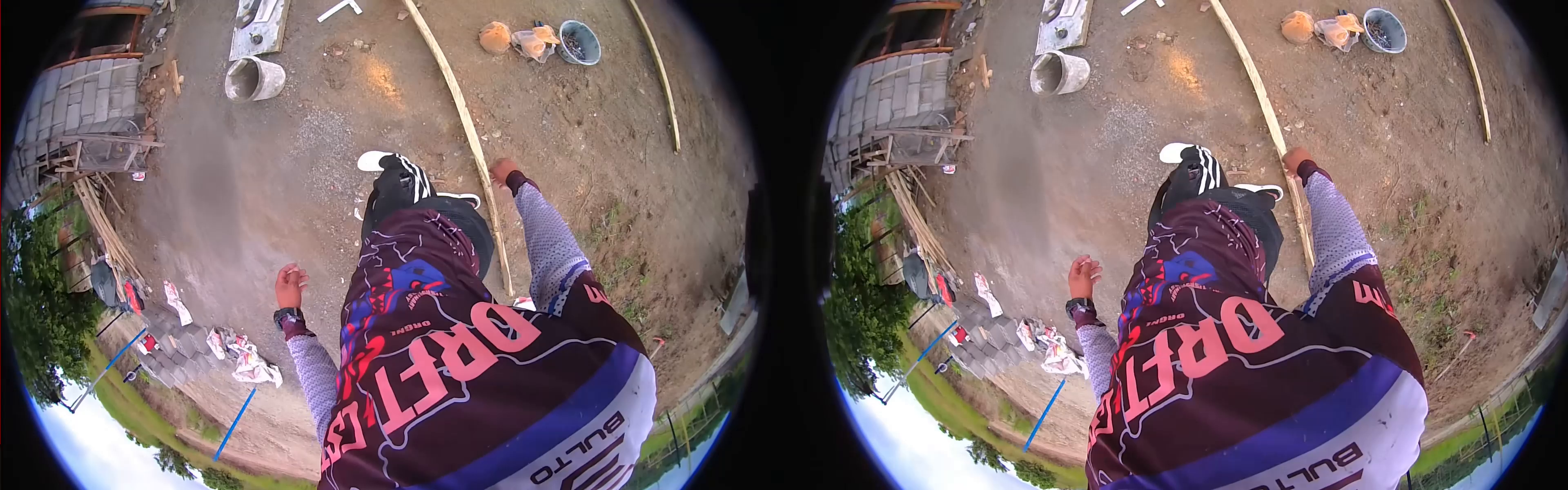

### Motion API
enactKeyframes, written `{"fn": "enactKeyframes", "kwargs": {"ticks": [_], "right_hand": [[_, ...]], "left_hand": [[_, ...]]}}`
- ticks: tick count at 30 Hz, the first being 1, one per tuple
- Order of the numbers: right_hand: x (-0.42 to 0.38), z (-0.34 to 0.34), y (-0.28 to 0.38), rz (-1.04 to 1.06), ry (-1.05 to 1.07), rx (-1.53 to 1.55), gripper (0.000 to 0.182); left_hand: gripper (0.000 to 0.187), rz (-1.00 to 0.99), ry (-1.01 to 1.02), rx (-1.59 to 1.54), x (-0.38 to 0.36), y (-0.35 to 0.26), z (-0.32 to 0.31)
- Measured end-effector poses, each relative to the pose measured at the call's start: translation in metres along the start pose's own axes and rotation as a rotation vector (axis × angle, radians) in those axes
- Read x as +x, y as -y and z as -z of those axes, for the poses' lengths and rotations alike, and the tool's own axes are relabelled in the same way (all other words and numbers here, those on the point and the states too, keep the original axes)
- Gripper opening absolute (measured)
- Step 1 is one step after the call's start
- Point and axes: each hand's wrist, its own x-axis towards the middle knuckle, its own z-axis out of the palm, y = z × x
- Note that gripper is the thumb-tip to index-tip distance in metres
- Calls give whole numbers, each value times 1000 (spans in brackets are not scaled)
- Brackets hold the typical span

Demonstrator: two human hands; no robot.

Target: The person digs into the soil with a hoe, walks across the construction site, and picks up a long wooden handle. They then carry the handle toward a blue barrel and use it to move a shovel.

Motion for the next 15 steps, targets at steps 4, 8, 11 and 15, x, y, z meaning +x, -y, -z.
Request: {"fn": "enactKeyframes", "kwargs": {"ticks": [4, 8, 11, 15], "right_hand": [[99, 66, 117, 227, -237, -594, 21], [154, 36, 207, 33, -74, -459, 20], [183, 30, 338, 327, 67, -388, 28], [154, -16, 475, -216, 487, 76, 27]], "left_hand": [[27, 160, -10, -73, 101, 72, 30], [25, 85, 10, 109, 88, 162, 73], [22, 389, -197, -417, 97, 145, 59], [19, 463, -354, -755, 97, 185, 55]]}}
